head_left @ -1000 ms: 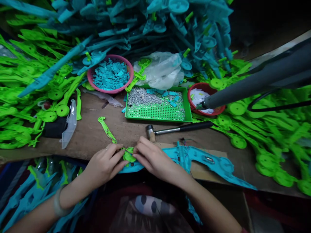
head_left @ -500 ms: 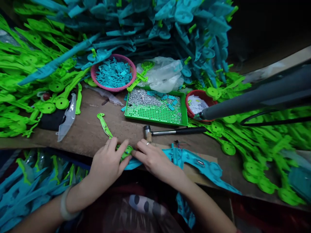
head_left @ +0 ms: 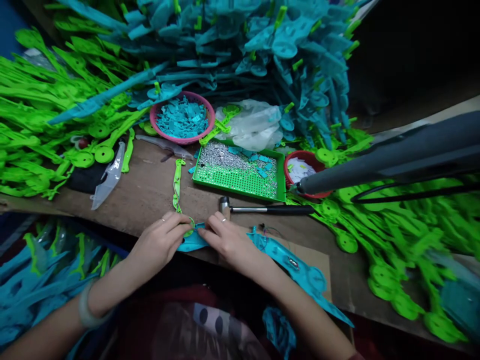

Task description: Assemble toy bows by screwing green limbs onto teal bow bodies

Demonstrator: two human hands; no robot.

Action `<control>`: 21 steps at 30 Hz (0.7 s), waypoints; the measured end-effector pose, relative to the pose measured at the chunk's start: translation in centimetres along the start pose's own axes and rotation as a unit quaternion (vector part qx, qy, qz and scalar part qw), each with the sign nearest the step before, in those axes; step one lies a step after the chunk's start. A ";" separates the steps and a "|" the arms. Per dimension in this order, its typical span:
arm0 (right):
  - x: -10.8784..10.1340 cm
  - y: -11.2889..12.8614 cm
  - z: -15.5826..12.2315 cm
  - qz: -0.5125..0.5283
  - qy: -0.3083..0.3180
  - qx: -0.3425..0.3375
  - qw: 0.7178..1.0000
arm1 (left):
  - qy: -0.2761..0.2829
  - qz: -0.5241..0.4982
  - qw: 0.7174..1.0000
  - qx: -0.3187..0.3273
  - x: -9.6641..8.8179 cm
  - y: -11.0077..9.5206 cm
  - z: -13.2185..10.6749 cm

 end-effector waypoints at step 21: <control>-0.5 -1.5 -2.6 0.079 -0.073 -0.009 0.994 | 0.018 0.210 0.977 0.029 1.6 -3.3 -0.2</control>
Point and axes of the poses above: each hand's wrist, its own z-axis towards the middle knuckle, its own x-axis out of the palm, y = z × x, the point moved 7 cm from there along z, towards the middle knuckle, and after that the axes turned 13 degrees about y, right-handed, at the moved point
